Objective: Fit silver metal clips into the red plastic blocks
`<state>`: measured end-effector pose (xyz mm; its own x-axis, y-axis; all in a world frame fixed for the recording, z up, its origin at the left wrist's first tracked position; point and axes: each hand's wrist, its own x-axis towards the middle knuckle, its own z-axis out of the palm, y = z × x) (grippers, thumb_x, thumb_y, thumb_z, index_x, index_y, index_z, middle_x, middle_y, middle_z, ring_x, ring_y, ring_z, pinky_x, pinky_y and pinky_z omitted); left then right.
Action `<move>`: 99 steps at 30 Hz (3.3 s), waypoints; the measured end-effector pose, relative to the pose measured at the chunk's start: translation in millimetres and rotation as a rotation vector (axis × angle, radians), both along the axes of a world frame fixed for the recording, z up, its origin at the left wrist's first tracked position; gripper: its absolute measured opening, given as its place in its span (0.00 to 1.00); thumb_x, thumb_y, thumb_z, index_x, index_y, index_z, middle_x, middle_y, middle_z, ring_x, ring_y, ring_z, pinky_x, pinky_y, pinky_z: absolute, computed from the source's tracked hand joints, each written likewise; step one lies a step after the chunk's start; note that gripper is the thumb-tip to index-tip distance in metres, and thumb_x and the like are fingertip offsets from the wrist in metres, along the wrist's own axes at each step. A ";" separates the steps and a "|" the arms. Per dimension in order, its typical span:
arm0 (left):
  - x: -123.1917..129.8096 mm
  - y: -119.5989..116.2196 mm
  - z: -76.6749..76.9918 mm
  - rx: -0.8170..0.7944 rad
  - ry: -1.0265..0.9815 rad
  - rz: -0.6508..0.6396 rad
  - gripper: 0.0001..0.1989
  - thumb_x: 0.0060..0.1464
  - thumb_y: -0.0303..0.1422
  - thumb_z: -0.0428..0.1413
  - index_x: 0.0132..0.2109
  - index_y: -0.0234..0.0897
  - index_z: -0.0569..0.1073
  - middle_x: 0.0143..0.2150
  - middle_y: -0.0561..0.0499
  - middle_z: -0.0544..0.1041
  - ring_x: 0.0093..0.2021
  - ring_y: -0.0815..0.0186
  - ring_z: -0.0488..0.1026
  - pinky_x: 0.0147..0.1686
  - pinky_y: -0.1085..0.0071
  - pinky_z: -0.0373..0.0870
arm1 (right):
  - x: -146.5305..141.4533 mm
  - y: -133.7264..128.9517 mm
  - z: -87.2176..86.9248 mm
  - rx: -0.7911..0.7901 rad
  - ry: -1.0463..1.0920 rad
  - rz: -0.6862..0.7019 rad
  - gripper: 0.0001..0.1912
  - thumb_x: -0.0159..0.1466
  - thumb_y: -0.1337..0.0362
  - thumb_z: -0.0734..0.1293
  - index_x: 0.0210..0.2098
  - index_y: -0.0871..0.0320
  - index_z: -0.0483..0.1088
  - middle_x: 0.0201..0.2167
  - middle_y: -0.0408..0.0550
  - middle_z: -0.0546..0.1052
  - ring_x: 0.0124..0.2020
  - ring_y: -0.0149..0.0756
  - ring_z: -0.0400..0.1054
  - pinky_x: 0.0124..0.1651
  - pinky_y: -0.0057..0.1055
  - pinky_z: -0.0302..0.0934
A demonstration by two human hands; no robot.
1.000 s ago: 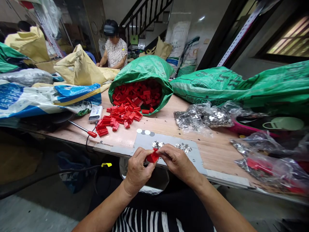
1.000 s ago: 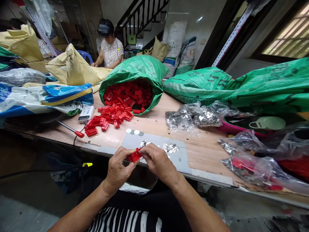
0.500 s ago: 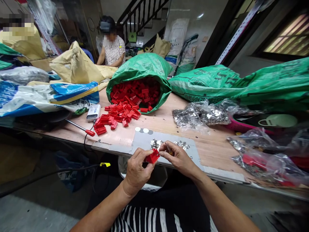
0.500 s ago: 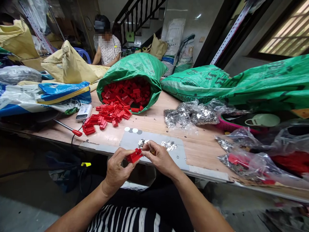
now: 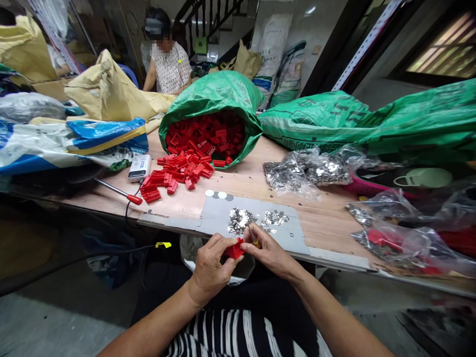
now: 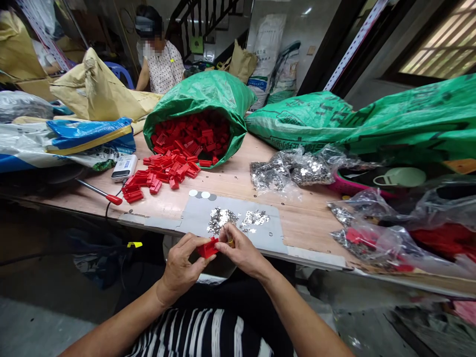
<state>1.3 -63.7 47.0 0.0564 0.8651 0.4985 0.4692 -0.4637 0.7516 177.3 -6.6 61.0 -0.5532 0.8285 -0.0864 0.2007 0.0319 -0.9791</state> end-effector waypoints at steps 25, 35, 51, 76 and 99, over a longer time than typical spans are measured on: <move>-19.2 0.3 -20.5 -0.530 -0.706 -0.149 0.15 0.45 0.33 0.64 0.41 0.34 0.73 0.39 0.47 0.77 0.40 0.64 0.75 0.45 0.67 0.70 | 2.4 6.2 -5.8 0.534 -0.517 -0.161 0.04 0.63 0.65 0.63 0.37 0.54 0.69 0.35 0.47 0.74 0.36 0.37 0.67 0.39 0.33 0.60; -21.4 0.8 -19.6 -0.531 -0.678 -0.131 0.14 0.46 0.33 0.64 0.41 0.34 0.73 0.39 0.47 0.77 0.40 0.64 0.75 0.45 0.68 0.70 | -16.6 21.0 -19.7 0.755 -0.704 -0.162 0.09 0.66 0.65 0.62 0.44 0.52 0.70 0.41 0.47 0.75 0.39 0.37 0.71 0.37 0.30 0.62; -19.4 3.2 -17.8 -0.561 -0.743 -0.110 0.15 0.44 0.33 0.65 0.40 0.34 0.73 0.38 0.49 0.78 0.39 0.65 0.76 0.44 0.69 0.71 | -4.2 44.2 -5.7 0.642 -0.517 -0.216 0.05 0.63 0.65 0.62 0.34 0.55 0.70 0.31 0.46 0.74 0.32 0.35 0.67 0.37 0.30 0.59; -7.1 20.7 0.3 -0.677 -1.110 -0.240 0.24 0.48 0.29 0.61 0.54 0.42 0.72 0.42 0.50 0.76 0.42 0.67 0.72 0.43 0.69 0.70 | -17.9 5.6 8.9 0.332 -0.107 -0.113 0.05 0.62 0.62 0.65 0.31 0.56 0.70 0.31 0.45 0.71 0.34 0.34 0.64 0.36 0.30 0.58; -33.5 30.1 -15.1 -0.434 -0.503 -0.079 0.26 0.48 0.32 0.62 0.56 0.41 0.70 0.44 0.48 0.78 0.42 0.63 0.74 0.48 0.67 0.69 | -2.5 0.0 -2.7 0.551 -0.341 -0.028 0.12 0.69 0.65 0.56 0.49 0.53 0.66 0.40 0.50 0.69 0.43 0.38 0.65 0.47 0.37 0.62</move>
